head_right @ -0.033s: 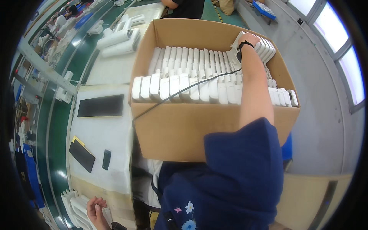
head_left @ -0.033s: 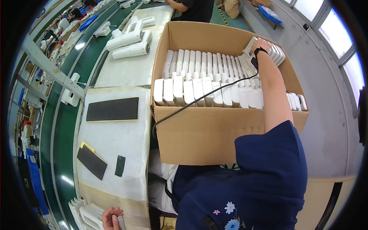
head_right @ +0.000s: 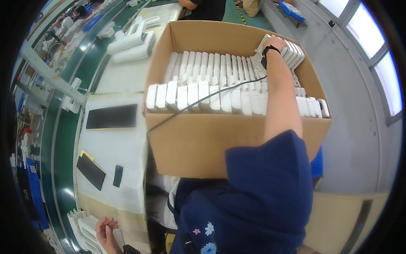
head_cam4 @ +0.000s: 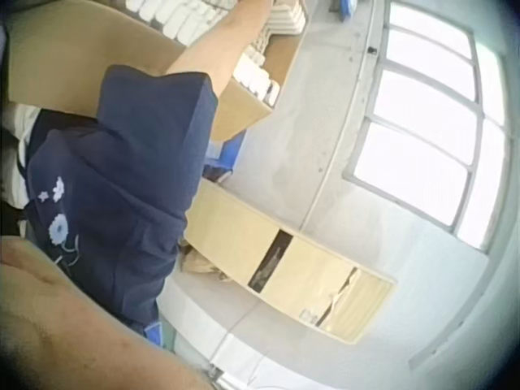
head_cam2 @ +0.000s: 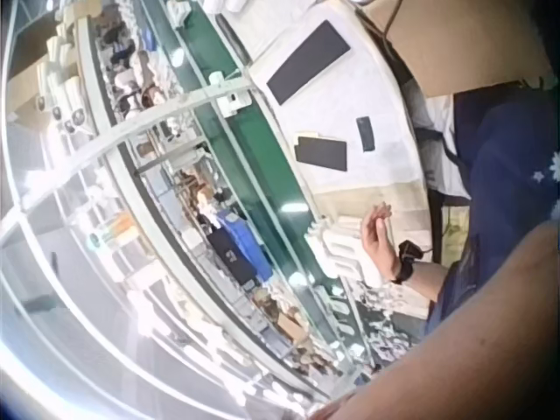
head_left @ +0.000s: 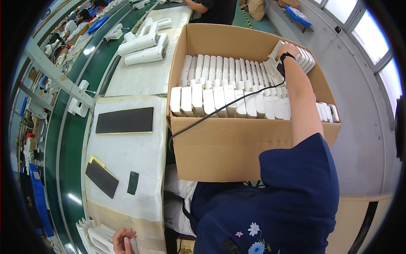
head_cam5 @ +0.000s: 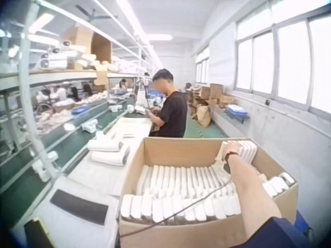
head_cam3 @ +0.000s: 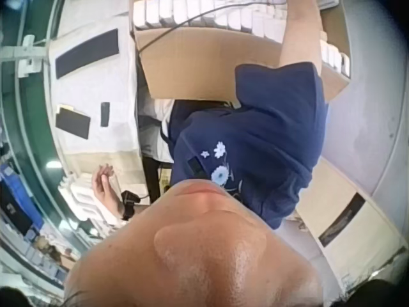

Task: Assembling white plastic handheld devices on a production line.

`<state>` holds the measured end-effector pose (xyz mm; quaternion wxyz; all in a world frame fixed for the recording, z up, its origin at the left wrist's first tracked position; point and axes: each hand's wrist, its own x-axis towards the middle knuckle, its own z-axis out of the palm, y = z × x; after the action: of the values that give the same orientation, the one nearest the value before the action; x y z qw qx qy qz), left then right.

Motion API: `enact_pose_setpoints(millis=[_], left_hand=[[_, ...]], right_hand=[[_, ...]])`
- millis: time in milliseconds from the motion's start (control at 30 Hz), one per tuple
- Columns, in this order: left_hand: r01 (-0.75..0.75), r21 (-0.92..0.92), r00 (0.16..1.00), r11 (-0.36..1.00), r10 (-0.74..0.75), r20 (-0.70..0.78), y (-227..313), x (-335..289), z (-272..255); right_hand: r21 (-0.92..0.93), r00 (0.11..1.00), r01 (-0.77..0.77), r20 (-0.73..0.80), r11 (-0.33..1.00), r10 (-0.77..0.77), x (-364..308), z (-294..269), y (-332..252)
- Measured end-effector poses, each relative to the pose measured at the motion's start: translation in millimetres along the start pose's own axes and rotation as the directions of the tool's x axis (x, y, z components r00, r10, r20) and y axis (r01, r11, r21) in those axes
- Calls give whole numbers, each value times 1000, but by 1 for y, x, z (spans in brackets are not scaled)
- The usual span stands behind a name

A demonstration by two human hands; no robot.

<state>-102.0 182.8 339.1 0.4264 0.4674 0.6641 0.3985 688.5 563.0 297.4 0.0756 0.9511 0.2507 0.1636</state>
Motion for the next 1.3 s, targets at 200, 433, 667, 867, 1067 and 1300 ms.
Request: enact_pose_setpoints(millis=[200, 433, 667, 867, 1067, 1300], left_hand=[[43, -63, 999, 997, -44, -22, -8, -5, -2], [-19, -123, 998, 992, 25, 49, -22, 5, -8], [-71, -76, 997, 995, 69, -29, 12, 1, -10], [-178, -240, 983, 954, 182, -8, 42, 28, -11], [-7, -691, 985, 723, 123, 119, 121, 80, -20], [-325, -633, 945, 702, 209, -253, 117, 6, -133]], right_hand=[[383, 996, -92, 46, 919, 80, 0, -10, -12], [398, 923, 290, 124, 870, -364, 40, -3, -1], [494, 781, 606, -222, 623, -584, 9, -118, -27], [223, 154, 975, -742, -23, -652, -183, -303, -66], [-158, -388, 779, -882, -606, -269, -394, -389, -117], [-800, -540, 378, -600, -466, 590, -666, -435, -111]])
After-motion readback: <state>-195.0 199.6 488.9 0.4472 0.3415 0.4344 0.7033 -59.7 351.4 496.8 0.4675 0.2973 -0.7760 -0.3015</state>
